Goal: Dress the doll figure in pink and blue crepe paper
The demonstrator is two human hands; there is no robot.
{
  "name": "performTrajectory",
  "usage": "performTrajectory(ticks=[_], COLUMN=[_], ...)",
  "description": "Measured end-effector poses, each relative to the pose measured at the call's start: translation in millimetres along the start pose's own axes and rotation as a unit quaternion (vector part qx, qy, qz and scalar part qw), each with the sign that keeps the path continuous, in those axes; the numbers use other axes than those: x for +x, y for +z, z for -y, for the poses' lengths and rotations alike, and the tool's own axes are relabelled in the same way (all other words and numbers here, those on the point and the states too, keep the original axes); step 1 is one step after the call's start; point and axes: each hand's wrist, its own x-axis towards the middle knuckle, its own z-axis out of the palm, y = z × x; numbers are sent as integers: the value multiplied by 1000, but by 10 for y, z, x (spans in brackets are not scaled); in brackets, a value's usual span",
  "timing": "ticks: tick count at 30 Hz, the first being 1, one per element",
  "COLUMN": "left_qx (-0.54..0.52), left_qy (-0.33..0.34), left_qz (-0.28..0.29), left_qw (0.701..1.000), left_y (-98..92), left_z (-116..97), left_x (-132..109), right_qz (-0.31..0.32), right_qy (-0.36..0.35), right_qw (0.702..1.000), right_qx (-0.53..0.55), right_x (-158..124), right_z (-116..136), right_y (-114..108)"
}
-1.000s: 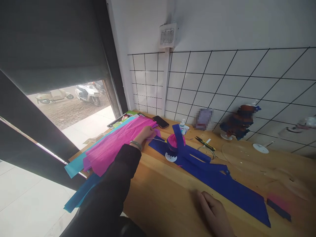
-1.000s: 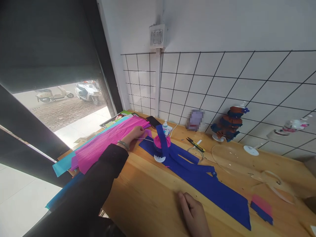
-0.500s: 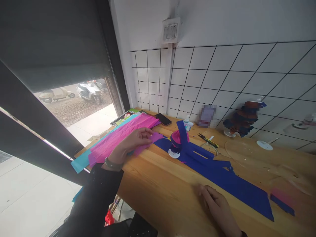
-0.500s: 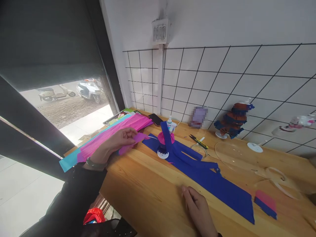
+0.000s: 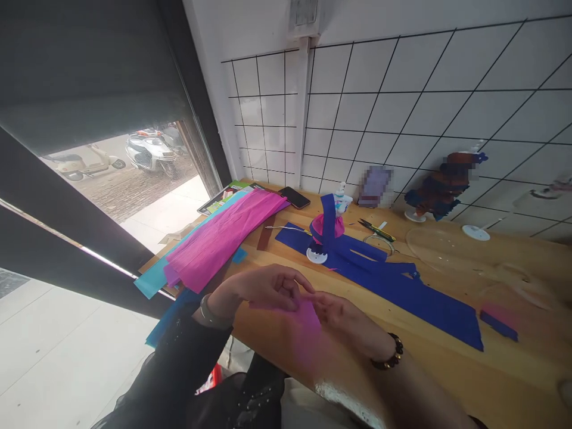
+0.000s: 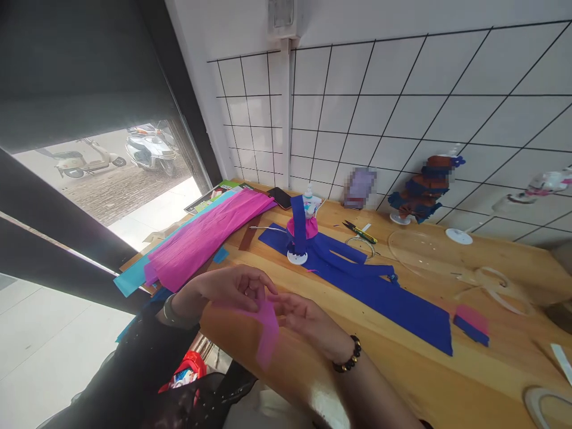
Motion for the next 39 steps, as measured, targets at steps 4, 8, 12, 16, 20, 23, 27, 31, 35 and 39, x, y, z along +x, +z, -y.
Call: performTrajectory(ticks=[4,8,12,16,20,23,27,31,35,39], left_qx=[16,32,59,79,105,138,162,187,195,191], left_qy=[-16,-16,9,-23,-56,-74,-77,-34,3,3], left_qz=[11,40,50,44,7,-24,-47,-74,-85,-84], left_qw=[1000,999,997,996,993,987,983,979,977,978], left_y=[-31,-26,-14,-41,-73,-72,-60,-58,-44,-20], left_z=[78,74,44,32,7,-14,30,121,138,104], left_x=[42,82,97,86,70,70,110,181,229,251], right_qz=[30,5,-29,-72,-99,-122,-190,-237,-263,-282], right_qy=[7,19,30,35,61,82,85,68,52,56], right_qw=[996,994,995,996,993,987,953,924,911,904], right_qx=[78,111,90,47,-13,-68,-221,-293,-312,-318], right_x=[-9,20,10,-45,-117,-192,-314,-411,-459,-491], right_z=[-53,-143,-130,-42,89,216,348,417,498,577], right_y=[107,135,109,27,-103,-196,-281,-324,-336,-333])
